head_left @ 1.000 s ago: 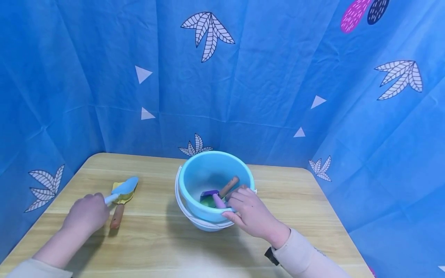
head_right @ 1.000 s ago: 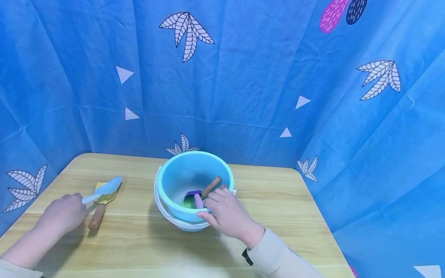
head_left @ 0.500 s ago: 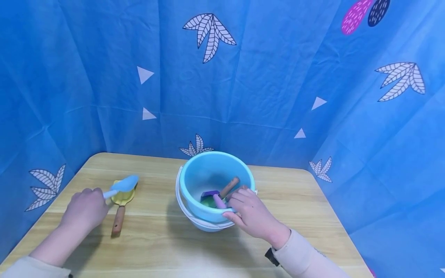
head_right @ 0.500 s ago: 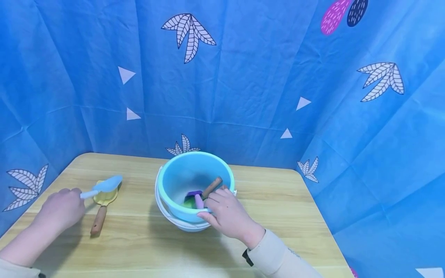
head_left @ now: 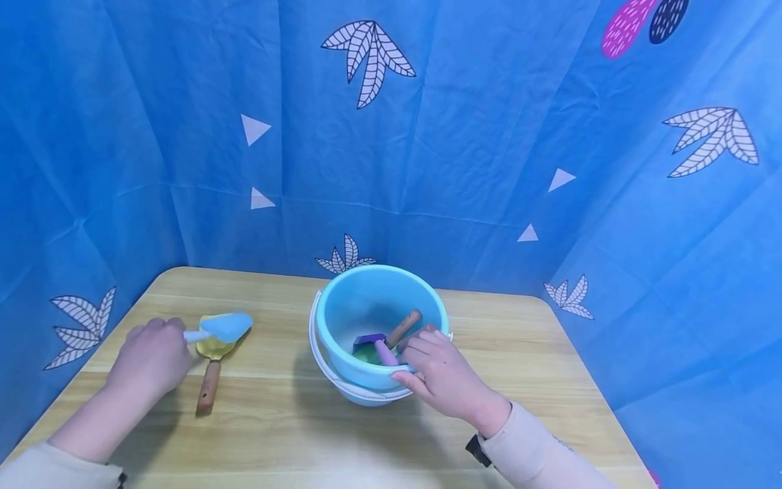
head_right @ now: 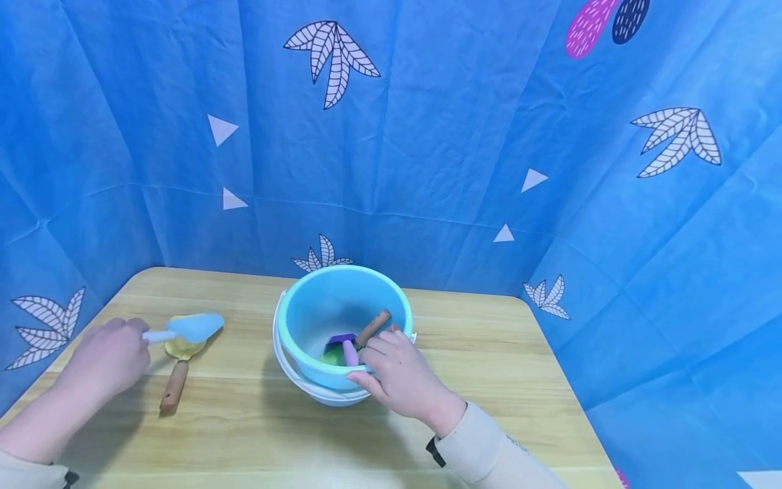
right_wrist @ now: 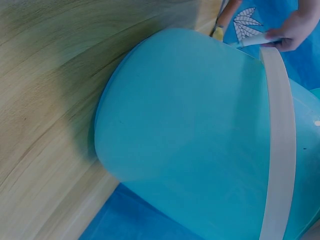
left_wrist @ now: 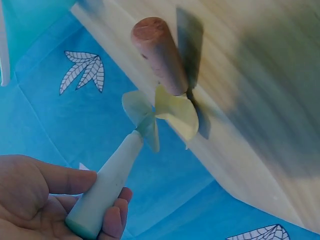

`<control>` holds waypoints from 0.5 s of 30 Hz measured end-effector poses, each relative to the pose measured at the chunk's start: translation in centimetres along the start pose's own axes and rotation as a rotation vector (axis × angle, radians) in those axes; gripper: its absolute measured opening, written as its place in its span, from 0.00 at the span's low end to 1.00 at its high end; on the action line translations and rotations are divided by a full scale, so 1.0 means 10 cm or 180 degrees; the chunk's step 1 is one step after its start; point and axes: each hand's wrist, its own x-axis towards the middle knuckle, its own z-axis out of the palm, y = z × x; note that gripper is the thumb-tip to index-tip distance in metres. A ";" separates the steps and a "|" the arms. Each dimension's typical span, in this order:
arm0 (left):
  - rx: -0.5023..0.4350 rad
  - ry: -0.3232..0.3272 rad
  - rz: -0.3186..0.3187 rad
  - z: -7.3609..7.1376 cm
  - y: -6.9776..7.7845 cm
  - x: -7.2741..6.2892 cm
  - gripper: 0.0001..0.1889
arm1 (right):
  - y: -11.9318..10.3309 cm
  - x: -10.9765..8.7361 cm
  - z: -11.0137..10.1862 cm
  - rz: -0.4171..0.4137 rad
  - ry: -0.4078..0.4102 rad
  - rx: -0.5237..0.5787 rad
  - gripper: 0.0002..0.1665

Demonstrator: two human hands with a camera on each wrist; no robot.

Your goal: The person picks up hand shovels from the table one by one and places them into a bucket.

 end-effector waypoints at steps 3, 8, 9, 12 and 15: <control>-0.0026 0.0092 0.0032 -0.02 0.04 0.01 0.08 | 0.00 0.00 0.00 0.0005 0.0004 0.0003 0.24; -0.0085 0.0205 0.0057 -0.05 0.13 0.01 0.13 | 0.00 0.00 0.01 0.0006 0.0014 0.0014 0.25; -0.0108 0.0222 0.0058 -0.05 0.15 0.01 0.13 | 0.00 0.00 0.01 0.0012 0.0011 0.0019 0.25; -0.0181 0.0255 0.0065 -0.07 0.19 0.01 0.13 | 0.01 0.00 0.01 -0.0001 0.0021 0.0011 0.25; -0.0241 0.0271 0.0066 -0.09 0.24 0.01 0.12 | 0.01 0.00 0.01 -0.0009 0.0029 0.0005 0.24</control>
